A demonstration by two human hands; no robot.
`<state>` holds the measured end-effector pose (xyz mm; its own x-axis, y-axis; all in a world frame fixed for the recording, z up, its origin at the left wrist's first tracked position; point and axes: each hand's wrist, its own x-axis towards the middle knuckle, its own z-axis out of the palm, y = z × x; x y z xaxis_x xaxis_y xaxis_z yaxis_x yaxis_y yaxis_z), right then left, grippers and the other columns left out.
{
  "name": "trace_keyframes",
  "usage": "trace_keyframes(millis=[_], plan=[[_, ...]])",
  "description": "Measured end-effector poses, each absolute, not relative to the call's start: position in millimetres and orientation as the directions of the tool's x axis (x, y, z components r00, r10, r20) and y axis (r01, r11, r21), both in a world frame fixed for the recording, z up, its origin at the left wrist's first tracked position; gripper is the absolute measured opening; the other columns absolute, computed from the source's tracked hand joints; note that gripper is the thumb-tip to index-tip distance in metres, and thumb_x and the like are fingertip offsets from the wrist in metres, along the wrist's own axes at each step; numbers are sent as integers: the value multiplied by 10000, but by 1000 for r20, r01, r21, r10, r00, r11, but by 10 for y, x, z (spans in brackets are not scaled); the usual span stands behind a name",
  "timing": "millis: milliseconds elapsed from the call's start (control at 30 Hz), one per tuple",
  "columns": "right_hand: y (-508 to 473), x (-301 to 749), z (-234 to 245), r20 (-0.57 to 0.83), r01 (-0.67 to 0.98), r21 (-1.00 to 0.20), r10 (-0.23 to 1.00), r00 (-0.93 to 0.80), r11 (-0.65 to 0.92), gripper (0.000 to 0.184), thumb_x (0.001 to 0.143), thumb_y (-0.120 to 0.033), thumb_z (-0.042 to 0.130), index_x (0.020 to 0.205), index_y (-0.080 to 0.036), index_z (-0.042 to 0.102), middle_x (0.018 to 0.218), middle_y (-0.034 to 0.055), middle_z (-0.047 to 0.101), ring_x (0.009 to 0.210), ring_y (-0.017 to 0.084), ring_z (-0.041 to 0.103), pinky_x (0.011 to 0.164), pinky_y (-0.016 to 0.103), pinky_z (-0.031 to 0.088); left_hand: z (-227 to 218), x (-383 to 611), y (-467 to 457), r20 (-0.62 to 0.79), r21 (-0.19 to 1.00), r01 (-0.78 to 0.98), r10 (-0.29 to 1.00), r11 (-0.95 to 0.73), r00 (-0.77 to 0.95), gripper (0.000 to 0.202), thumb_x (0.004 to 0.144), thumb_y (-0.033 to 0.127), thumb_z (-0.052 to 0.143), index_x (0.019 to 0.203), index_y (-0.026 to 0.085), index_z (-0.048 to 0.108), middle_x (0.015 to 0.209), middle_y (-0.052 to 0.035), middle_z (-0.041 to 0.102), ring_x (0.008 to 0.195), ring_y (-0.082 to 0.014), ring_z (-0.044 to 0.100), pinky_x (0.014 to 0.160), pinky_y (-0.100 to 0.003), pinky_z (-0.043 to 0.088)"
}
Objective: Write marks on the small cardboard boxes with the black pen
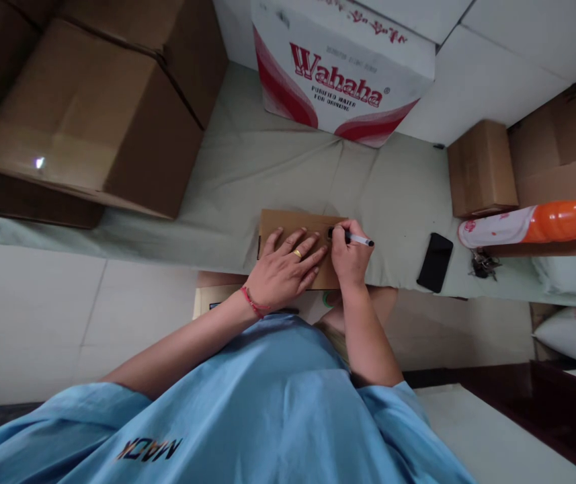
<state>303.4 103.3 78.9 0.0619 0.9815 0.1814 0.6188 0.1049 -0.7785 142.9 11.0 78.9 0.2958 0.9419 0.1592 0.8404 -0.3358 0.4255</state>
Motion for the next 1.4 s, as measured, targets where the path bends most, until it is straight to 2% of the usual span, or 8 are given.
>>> trace_keyframes(millis=[533, 700, 900, 1100, 1233, 1333, 1400], plan=[[1024, 3045, 784, 173, 602, -788, 985, 20, 127, 193, 917, -363, 533, 781, -257, 620, 684, -36, 633, 684, 159, 585, 747, 308, 466, 788, 1425, 108, 165, 437, 833, 941, -339, 296, 465, 1157, 367, 457, 1570, 269, 650, 1695, -98, 574, 1591, -379, 496, 1315, -709, 325], [1014, 3028, 799, 176, 585, -799, 984, 10, 137, 192, 887, -359, 536, 733, -259, 595, 635, -48, 584, 627, 146, 525, 686, 302, 438, 780, 1426, 110, 170, 418, 841, 939, -344, 300, 465, 1158, 374, 463, 1570, 260, 645, 1691, -98, 579, 1586, -380, 502, 1312, -702, 334], [999, 2997, 827, 261, 633, -749, 965, 13, 194, 185, 830, -336, 508, 665, -256, 529, 579, -52, 521, 585, 130, 449, 613, 283, 380, 760, 1424, 107, 197, 413, 840, 935, -351, 294, 448, 1147, 367, 500, 1555, 263, 654, 1678, -95, 594, 1574, -376, 519, 1304, -690, 351], [1018, 3020, 803, 237, 599, -779, 971, 8, 185, 194, 873, -355, 523, 748, -238, 615, 670, -30, 626, 650, 138, 523, 667, 282, 428, 749, 1424, 102, 219, 406, 839, 930, -361, 294, 440, 1149, 368, 497, 1541, 256, 665, 1662, -100, 611, 1564, -374, 531, 1297, -689, 361], [1009, 3024, 804, 248, 606, -767, 968, -22, 210, 186, 849, -334, 528, 698, -240, 584, 629, -41, 584, 621, 131, 492, 652, 283, 406, 747, 1429, 103, 221, 412, 837, 931, -359, 290, 439, 1141, 371, 519, 1540, 261, 664, 1660, -103, 613, 1569, -372, 528, 1300, -688, 359], [978, 3020, 802, 287, 636, -744, 957, 26, 206, 187, 828, -312, 528, 655, -245, 547, 571, -55, 512, 570, 124, 433, 608, 284, 364, 739, 1432, 103, 229, 408, 840, 931, -358, 286, 431, 1143, 374, 517, 1530, 265, 673, 1658, -93, 616, 1561, -367, 538, 1298, -677, 369], [968, 3028, 789, 312, 630, -757, 943, 111, 176, 177, 834, -310, 524, 676, -243, 566, 587, -51, 528, 581, 128, 454, 611, 283, 372, 735, 1432, 103, 237, 402, 840, 928, -363, 288, 428, 1148, 376, 507, 1525, 265, 678, 1662, -85, 614, 1556, -365, 544, 1295, -673, 375]])
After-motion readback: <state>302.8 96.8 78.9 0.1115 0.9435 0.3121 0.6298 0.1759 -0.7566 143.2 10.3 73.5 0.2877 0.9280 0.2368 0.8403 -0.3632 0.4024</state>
